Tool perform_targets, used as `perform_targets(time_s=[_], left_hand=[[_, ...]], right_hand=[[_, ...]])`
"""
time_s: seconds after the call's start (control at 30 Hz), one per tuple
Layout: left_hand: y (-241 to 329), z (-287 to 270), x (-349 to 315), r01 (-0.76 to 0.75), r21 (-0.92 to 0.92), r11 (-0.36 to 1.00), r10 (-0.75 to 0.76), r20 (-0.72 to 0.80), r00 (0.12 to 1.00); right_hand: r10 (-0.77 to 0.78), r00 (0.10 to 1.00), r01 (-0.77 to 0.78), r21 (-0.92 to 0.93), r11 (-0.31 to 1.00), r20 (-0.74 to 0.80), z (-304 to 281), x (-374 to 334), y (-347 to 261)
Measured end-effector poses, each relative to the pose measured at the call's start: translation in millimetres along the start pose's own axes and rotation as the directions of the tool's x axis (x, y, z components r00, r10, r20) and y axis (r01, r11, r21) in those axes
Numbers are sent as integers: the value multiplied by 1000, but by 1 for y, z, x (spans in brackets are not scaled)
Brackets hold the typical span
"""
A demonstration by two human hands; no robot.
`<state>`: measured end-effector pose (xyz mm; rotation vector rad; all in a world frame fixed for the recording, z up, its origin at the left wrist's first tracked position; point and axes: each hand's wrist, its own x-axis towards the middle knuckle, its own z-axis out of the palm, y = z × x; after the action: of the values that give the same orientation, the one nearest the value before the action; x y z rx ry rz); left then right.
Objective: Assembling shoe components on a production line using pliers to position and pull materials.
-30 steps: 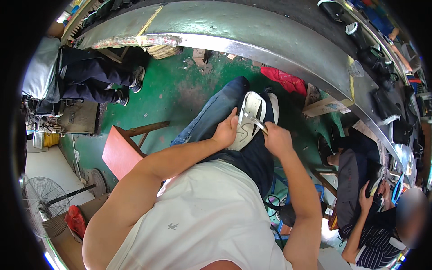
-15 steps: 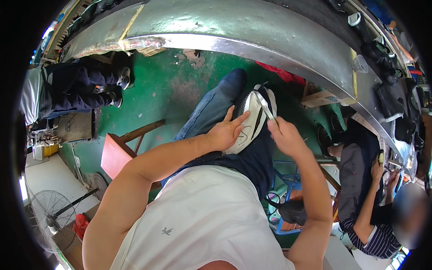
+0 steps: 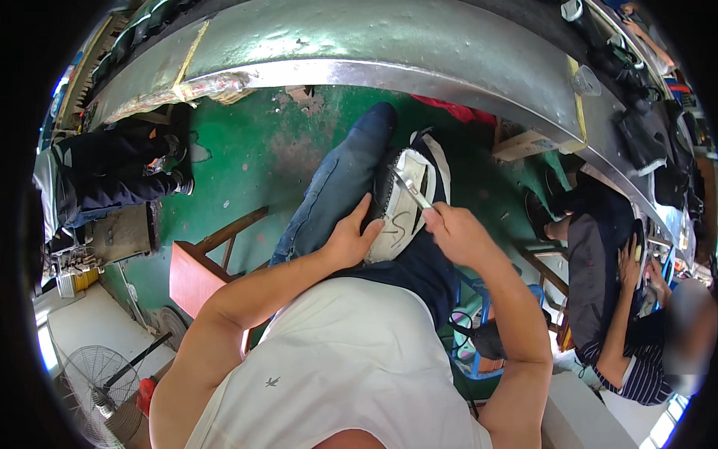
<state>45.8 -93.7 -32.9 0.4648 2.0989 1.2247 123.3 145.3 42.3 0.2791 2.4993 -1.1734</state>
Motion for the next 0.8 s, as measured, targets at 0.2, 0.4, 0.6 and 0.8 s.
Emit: perform_targets(time_s=[0.2, 0.4, 0.6, 0.8], left_hand=[[-3, -6, 3, -118, 94, 989, 105, 131, 986], [22, -22, 4, 96, 100, 990, -128, 393, 910], [61, -66, 23, -390, 387, 836, 268, 331, 905], [164, -100, 34, -488, 110, 866, 475, 122, 871]], right_hand=[[96, 995, -95, -56, 994, 14, 18, -28, 5], [137, 991, -136, 28, 990, -11, 47, -27, 28], [175, 956, 9, 620, 784, -235, 88, -67, 72], [222, 895, 158, 741, 652, -386, 109, -85, 68]])
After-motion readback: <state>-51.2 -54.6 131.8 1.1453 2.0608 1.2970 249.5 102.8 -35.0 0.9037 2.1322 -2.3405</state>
